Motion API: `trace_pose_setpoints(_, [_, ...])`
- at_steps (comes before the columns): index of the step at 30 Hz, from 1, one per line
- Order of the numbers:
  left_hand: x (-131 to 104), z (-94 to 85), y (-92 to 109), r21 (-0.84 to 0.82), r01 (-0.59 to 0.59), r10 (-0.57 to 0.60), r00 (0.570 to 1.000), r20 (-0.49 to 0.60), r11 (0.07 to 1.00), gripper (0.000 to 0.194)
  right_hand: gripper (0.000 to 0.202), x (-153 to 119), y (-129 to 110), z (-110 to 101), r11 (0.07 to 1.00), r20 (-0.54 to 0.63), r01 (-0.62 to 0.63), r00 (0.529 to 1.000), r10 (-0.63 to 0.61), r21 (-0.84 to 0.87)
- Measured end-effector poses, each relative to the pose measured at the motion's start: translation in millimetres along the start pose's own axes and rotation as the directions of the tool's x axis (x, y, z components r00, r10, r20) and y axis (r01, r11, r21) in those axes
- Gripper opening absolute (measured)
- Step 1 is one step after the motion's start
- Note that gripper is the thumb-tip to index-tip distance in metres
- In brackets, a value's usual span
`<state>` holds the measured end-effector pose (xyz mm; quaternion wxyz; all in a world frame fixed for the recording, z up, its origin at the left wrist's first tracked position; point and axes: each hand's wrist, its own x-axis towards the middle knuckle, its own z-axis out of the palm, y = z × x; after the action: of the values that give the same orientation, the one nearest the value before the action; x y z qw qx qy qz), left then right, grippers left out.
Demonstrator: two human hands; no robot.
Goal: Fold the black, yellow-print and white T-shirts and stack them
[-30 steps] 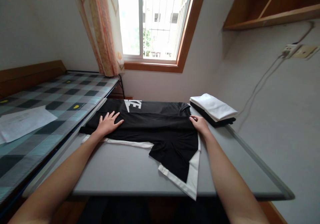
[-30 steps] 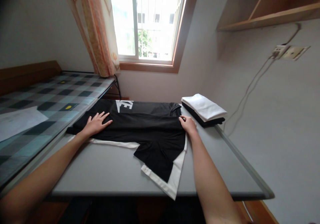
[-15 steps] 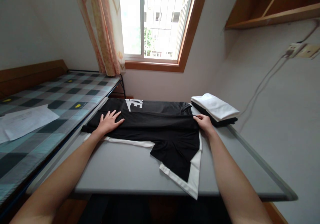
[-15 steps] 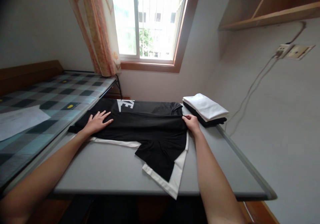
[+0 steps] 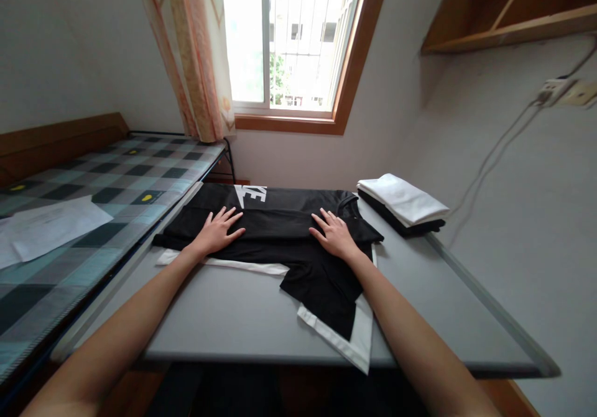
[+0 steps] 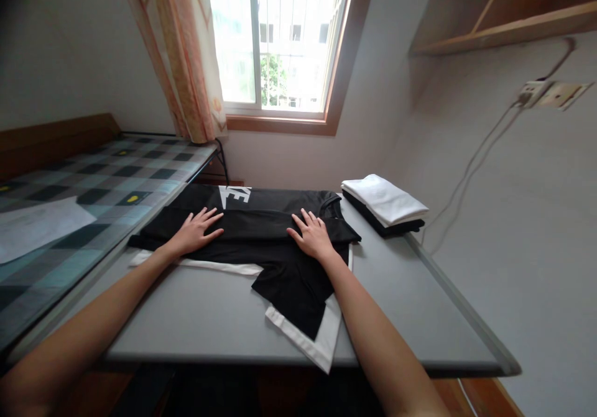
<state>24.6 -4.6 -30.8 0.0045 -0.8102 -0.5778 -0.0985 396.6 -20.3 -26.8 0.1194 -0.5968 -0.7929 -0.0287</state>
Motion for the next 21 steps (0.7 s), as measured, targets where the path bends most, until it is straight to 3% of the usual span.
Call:
trace_pose_setpoints(5, [1.0, 1.9, -3.8, -0.009, 0.017, -0.016, 0.998, 0.065, 1.000, 0.065, 0.068, -0.2, -0.9, 5.7, 0.999, 0.126, -0.043, 0.991, 0.045, -0.017])
trace_pose_setpoints(9, [1.6, 2.4, -5.2, -0.010, 0.013, -0.012, 0.998, 0.066, 1.000, 0.065, 0.069, 0.8, 6.6, 2.5, 0.998, 0.144, -0.061, 0.988, 0.063, -0.018])
trace_pose_setpoints(16, [1.5, 2.6, -4.6, -0.020, 0.014, -0.013, 0.998, 0.063, 1.000, 0.065, 0.073, 0.2, 48.3, -1.0, 0.936, 0.128, -0.348, 0.927, 0.353, -0.057])
trace_pose_setpoints(21, [0.9, 2.4, -3.8, -0.045, 0.012, -0.010, 0.999, 0.046, 0.999, 0.064, 0.071, 0.3, 53.8, 1.7, 0.924, 0.119, -0.379, 0.916, 0.382, -0.050])
